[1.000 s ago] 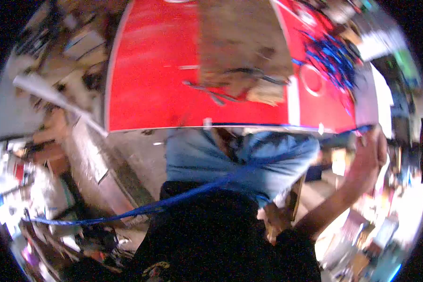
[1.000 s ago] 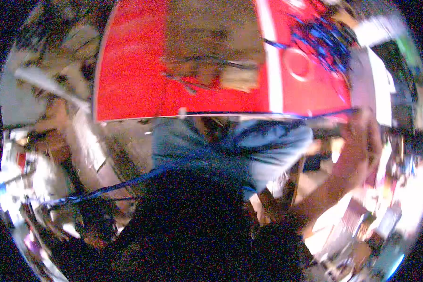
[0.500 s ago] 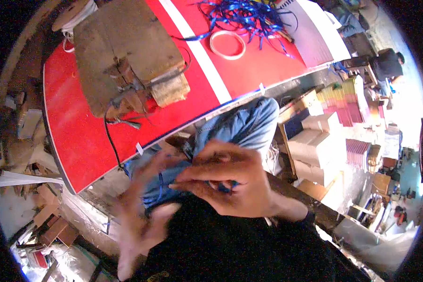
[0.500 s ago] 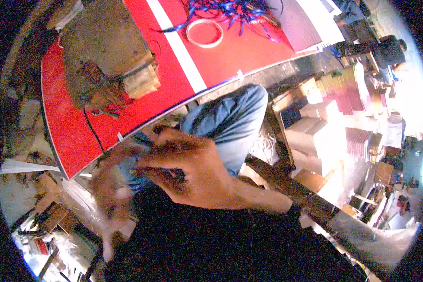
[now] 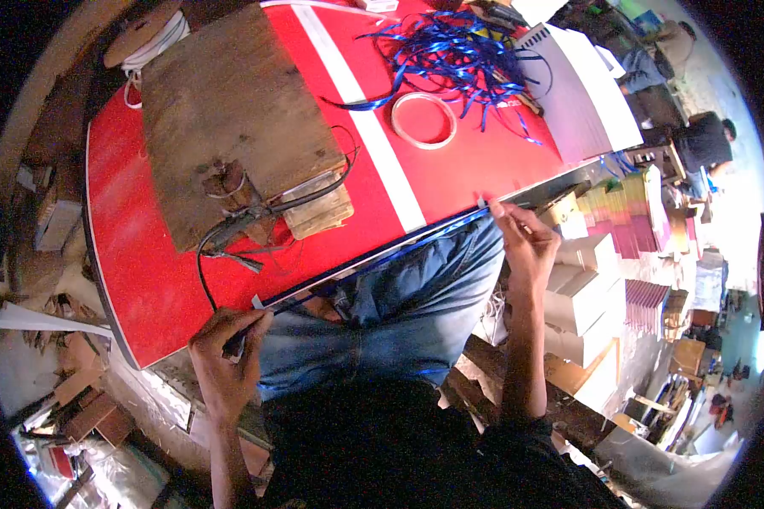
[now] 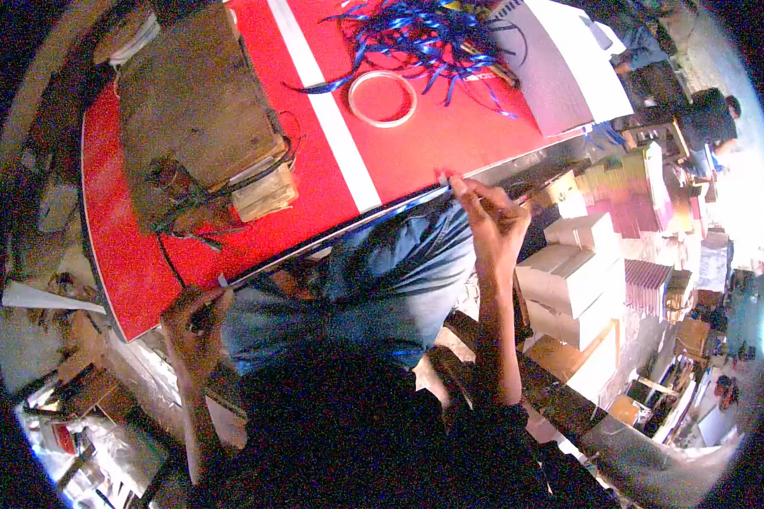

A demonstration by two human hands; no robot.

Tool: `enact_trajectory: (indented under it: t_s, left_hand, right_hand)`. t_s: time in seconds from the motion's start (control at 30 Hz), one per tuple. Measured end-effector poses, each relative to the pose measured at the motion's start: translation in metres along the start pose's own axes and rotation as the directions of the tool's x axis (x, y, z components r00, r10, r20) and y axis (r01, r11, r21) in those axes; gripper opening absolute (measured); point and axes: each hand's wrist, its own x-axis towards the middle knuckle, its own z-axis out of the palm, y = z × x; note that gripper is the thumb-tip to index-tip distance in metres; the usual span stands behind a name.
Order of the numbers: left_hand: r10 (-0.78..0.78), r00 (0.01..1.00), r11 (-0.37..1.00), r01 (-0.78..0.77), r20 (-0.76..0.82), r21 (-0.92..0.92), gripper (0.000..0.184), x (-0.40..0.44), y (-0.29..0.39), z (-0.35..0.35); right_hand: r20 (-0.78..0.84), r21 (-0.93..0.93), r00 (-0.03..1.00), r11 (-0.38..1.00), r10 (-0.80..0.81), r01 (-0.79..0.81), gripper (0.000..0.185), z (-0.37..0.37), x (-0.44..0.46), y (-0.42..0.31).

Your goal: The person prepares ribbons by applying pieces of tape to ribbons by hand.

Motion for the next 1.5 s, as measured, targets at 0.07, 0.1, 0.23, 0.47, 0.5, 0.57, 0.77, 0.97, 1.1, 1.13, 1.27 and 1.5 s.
enact_trajectory:
  t_s: [0.07,0.1,0.23,0.47,0.5,0.57,0.77,0.97,1.1,1.13,1.27,1.5]
  left_hand:
    - [-0.028,0.999,1.0,0.028,-0.024,-0.006,0.009,-0.002,-0.003,0.001]
    - [-0.049,0.997,0.999,0.048,-0.052,-0.017,0.009,-0.004,-0.004,0.002]
    - [-0.095,0.984,0.995,0.09,-0.153,-0.038,0.011,-0.017,-0.021,0.008]
    - [-0.129,0.976,0.991,0.134,-0.174,0.016,0.013,-0.014,-0.015,0.0]
    - [-0.128,0.976,0.991,0.133,-0.177,0.017,0.013,-0.013,-0.016,0.001]
    - [-0.106,0.975,0.994,0.109,-0.193,0.001,0.013,-0.013,-0.017,0.001]
    - [-0.207,0.976,0.974,0.199,-0.063,-0.107,0.011,-0.012,0.007,-0.013]
    - [0.097,0.995,0.938,-0.094,-0.009,-0.332,0.018,0.011,0.064,-0.036]
    - [0.258,0.966,0.926,-0.239,0.027,-0.292,0.02,0.027,0.082,-0.051]
    - [0.277,0.961,0.925,-0.27,-0.013,-0.268,0.018,0.031,0.085,-0.053]
    - [0.332,0.941,0.913,-0.339,-0.066,-0.229,0.014,0.048,0.091,-0.065]
    - [0.279,0.948,0.951,-0.295,-0.149,-0.092,0.013,0.09,0.106,-0.078]
  right_hand:
    - [0.002,-0.075,1.0,0.997,-0.024,0.024,0.019,0.0,0.008,0.006]
    - [0.014,-0.061,0.999,0.997,-0.037,0.038,0.019,0.001,0.01,0.008]
    - [0.096,-0.06,0.961,0.963,-0.258,0.264,0.015,-0.002,0.016,0.036]
    - [0.08,-0.16,0.988,0.976,-0.133,0.145,0.031,0.006,0.007,0.017]
    - [0.081,-0.158,0.987,0.976,-0.135,0.147,0.031,0.006,0.008,0.018]
    - [0.085,-0.197,0.986,0.968,-0.142,0.156,0.028,0.001,0.011,0.026]
    - [0.044,-0.545,0.881,0.727,-0.471,0.416,0.031,0.008,-0.002,-0.005]
    - [0.45,0.037,0.677,0.77,-0.582,0.637,0.028,0.05,-0.085,-0.142]
    - [0.769,0.251,0.496,0.903,-0.404,0.347,0.024,0.077,-0.078,-0.172]
    - [0.762,0.263,0.49,0.894,-0.423,0.363,0.024,0.08,-0.073,-0.172]
    - [0.767,0.353,0.351,0.81,-0.538,0.469,0.022,0.092,-0.052,-0.173]
    - [0.699,0.311,0.395,0.75,-0.597,0.584,0.011,0.122,-0.018,-0.196]
